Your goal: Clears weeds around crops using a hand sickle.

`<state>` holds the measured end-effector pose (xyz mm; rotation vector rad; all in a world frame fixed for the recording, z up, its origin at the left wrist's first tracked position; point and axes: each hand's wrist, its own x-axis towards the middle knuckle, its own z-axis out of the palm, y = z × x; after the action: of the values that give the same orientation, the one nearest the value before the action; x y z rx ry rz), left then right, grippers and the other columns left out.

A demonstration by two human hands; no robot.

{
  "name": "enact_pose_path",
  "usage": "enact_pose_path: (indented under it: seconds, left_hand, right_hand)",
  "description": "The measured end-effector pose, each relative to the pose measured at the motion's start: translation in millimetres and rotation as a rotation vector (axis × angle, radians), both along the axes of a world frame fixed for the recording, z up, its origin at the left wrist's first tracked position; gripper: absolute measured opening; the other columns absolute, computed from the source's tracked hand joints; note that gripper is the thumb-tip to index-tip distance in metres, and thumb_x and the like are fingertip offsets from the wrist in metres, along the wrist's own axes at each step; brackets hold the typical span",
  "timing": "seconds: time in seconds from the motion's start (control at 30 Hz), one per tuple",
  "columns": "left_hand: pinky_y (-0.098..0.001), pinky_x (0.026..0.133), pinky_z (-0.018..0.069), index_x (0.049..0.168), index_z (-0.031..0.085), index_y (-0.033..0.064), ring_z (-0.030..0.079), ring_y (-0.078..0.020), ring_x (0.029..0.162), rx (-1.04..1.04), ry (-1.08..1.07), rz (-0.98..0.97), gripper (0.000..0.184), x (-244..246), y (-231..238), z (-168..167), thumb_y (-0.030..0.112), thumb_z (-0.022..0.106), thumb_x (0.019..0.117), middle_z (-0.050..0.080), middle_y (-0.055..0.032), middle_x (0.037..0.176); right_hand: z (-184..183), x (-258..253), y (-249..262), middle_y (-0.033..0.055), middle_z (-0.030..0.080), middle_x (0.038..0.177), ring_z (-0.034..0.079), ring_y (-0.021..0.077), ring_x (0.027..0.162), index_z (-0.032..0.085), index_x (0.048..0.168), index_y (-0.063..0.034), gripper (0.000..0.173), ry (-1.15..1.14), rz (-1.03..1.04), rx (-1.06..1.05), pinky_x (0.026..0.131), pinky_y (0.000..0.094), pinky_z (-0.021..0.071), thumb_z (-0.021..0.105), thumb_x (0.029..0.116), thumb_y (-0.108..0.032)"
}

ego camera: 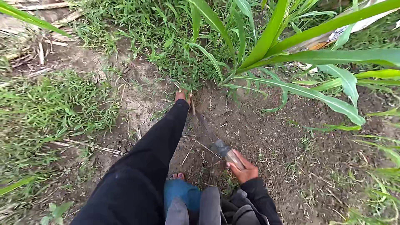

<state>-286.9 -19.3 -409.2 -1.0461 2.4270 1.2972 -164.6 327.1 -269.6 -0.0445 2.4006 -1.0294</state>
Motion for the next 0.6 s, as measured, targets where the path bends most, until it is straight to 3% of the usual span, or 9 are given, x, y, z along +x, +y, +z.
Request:
enact_pose_path:
  seconds: [0.03, 0.1, 0.13, 0.27, 0.33, 0.37, 0.43, 0.5, 0.6]
  left_hand:
    - [-0.0552, 0.122, 0.0345, 0.139, 0.059, -0.0037, 0.045, -0.0422, 0.145, 0.079, 0.075, 0.109, 0.042, 7.2, -0.7, -0.4, 0.02, 0.062, 0.1048, 0.052, -0.0288, 0.15]
    - [-0.0508, 0.121, 0.0367, 0.141, 0.056, -0.006, 0.049, -0.0386, 0.142, 0.25, 0.123, 0.345, 0.042, 17.0, -4.2, 4.3, 0.017, 0.061, 0.1054, 0.055, -0.0296, 0.146]
    - [-0.0508, 0.119, 0.0386, 0.142, 0.054, -0.005, 0.051, -0.0379, 0.14, 0.32, 0.131, 0.449, 0.041, 20.2, -9.0, 7.3, 0.015, 0.059, 0.1062, 0.055, -0.0292, 0.145]
    - [-0.0503, 0.102, 0.0517, 0.143, 0.053, -0.0009, 0.065, -0.0334, 0.117, 0.424, 0.118, 0.618, 0.041, 35.1, -37.6, 13.8, 0.023, 0.051, 0.1103, 0.062, -0.0255, 0.133]
    - [-0.0378, 0.072, 0.0545, 0.142, 0.05, 0.0037, 0.061, -0.0201, 0.08, 0.431, 0.084, 0.633, 0.039, 43.4, -48.5, 15.6, 0.027, 0.046, 0.1117, 0.063, -0.0161, 0.11]
    - [-0.04, 0.073, 0.0544, 0.145, 0.048, 0.004, 0.061, -0.0223, 0.081, 0.407, 0.036, 0.632, 0.041, 48.6, -54.8, 22.1, 0.027, 0.047, 0.1113, 0.064, -0.0182, 0.113]
    - [-0.0505, 0.096, 0.053, 0.148, 0.047, -0.0003, 0.064, -0.0336, 0.11, 0.302, -0.059, 0.625, 0.048, 58.6, -61.7, 32.3, 0.025, 0.055, 0.108, 0.062, -0.0254, 0.131]
    - [-0.0583, 0.114, 0.0424, 0.143, 0.052, -0.0055, 0.055, -0.0421, 0.134, 0.178, -0.068, 0.536, 0.052, 68.2, -57.1, 38.1, 0.02, 0.067, 0.1005, 0.057, -0.0305, 0.141]
    - [-0.0674, 0.11, 0.0427, 0.143, 0.056, 0.0047, 0.058, -0.0472, 0.13, 0.034, -0.1, 0.206, 0.053, 68.1, -45.6, 40.9, 0.031, 0.07, 0.0984, 0.062, -0.0288, 0.136]
  right_hand:
    - [10.3, -0.9, 13.7, 0.0186, 0.072, 0.123, 0.074, 0.0245, 0.104, 0.063, 0.137, -0.0006, 0.062, -0.016, -0.014, 0.0, 0.096, 0.044, 0.0582, 0.084, 0.081, -0.014]
    - [24.0, 6.0, 41.4, 0.0115, 0.075, 0.094, 0.069, 0.0146, 0.065, 0.06, 0.138, 0.0032, 0.061, -0.157, -0.17, -0.077, 0.061, 0.0331, 0.0604, 0.079, 0.082, -0.011]
    - [28.7, 13.3, 53.9, 0.0085, 0.073, 0.078, 0.064, 0.0133, 0.053, 0.055, 0.14, 0.0061, 0.062, -0.245, -0.259, -0.137, 0.05, 0.0311, 0.058, 0.073, 0.0837, -0.011]
    - [51.6, 42.7, 85.4, 0.0021, 0.069, 0.067, 0.064, 0.0102, 0.052, 0.04, 0.148, 0.009, 0.061, -0.47, -0.45, -0.303, 0.051, 0.0274, 0.0569, 0.059, 0.0931, -0.008]
    - [51.2, 45.9, 83.1, 0.0024, 0.07, 0.069, 0.065, 0.0103, 0.052, 0.038, 0.149, 0.0077, 0.059, -0.525, -0.491, -0.331, 0.05, 0.027, 0.0575, 0.056, 0.0955, -0.011]
    - [44.8, 41.9, 74.7, 0.0026, 0.069, 0.072, 0.065, 0.0096, 0.055, 0.035, 0.151, 0.0065, 0.062, -0.559, -0.46, -0.314, 0.053, 0.0272, 0.0577, 0.055, 0.0961, -0.015]
    - [21.1, 24.4, 39.5, 0.0043, 0.068, 0.081, 0.063, 0.009, 0.061, 0.033, 0.154, 0.0031, 0.064, -0.617, -0.359, -0.272, 0.06, 0.0276, 0.0564, 0.052, 0.0985, -0.021]
    - [-6.6, 5.3, -6.8, 0.0075, 0.064, 0.074, 0.059, 0.014, 0.053, 0.032, 0.157, -0.0036, 0.057, -0.682, -0.338, -0.265, 0.049, 0.031, 0.053, 0.05, 0.1057, -0.021]
    - [-28.7, 0.5, -39.1, 0.0094, 0.061, 0.066, 0.056, 0.0172, 0.045, 0.035, 0.158, -0.0086, 0.057, -0.654, -0.392, -0.248, 0.039, 0.0325, 0.0477, 0.057, 0.1057, -0.017]
